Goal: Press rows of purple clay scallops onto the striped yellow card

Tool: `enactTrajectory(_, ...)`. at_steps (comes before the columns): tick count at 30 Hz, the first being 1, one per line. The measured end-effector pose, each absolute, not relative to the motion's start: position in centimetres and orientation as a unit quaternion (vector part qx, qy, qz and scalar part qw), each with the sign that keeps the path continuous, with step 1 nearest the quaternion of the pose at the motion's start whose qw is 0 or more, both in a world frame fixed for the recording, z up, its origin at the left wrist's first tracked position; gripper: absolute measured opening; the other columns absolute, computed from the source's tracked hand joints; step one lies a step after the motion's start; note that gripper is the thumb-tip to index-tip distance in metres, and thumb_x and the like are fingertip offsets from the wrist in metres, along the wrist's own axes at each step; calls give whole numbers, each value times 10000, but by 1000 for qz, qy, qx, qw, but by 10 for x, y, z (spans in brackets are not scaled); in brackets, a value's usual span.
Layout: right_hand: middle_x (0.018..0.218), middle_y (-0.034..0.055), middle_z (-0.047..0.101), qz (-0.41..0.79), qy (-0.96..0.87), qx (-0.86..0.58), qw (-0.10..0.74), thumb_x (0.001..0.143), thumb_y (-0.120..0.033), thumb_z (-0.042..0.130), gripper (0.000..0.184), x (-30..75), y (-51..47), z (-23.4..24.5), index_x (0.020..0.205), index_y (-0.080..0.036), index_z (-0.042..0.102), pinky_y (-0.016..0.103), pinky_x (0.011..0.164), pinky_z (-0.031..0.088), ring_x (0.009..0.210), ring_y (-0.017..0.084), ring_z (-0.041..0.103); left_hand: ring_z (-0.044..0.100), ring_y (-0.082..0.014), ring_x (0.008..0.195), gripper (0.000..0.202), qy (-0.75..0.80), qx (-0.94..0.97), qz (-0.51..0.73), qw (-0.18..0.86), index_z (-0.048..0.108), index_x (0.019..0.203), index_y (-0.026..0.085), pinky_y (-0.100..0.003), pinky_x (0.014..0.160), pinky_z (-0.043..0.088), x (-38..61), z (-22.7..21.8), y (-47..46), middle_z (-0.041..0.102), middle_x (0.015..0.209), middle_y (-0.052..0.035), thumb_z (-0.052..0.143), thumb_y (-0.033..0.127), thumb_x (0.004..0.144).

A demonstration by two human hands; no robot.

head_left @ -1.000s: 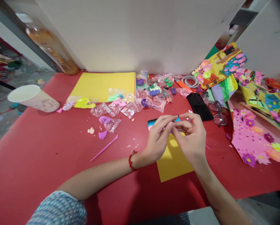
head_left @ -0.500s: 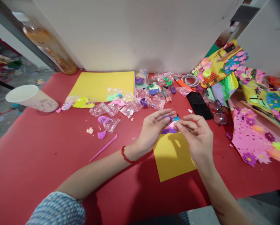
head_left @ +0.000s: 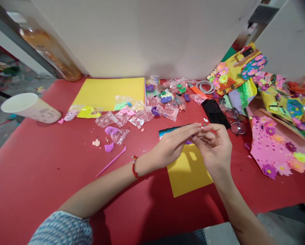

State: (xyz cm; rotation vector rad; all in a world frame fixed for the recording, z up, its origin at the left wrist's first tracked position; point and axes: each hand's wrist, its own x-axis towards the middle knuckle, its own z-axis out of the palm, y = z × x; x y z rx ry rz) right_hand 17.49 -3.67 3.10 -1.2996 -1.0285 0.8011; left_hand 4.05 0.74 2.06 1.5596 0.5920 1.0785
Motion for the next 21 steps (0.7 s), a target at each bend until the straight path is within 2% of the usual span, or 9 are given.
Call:
enactTrajectory(4,654,-56,640,341,-441,-563,610,655,-208,716,312,175,-36,32,815,-236,449,289,671,531,656,132,661,577,-198,1103,400,268,661,453,535,628,1137,244,-293,1001,396,41,24,8,629,1188,-46,558,54,791)
enactTrajectory(14,683,-43,663,334,-442,-568,608,657,-200,702,289,178,-33,29,813,-234,462,296,669,531,676,140,671,601,-209,1061,350,299,617,444,577,674,1044,214,-294,986,406,44,27,9,664,1113,-61,575,29,765)
enactTrajectory(21,641,-58,643,359,-433,-559,609,623,-172,709,292,178,-29,26,788,-228,475,270,631,520,634,124,651,578,-223,1110,420,269,684,415,536,648,1086,216,-318,992,406,40,25,11,635,1176,-67,547,-2,741)
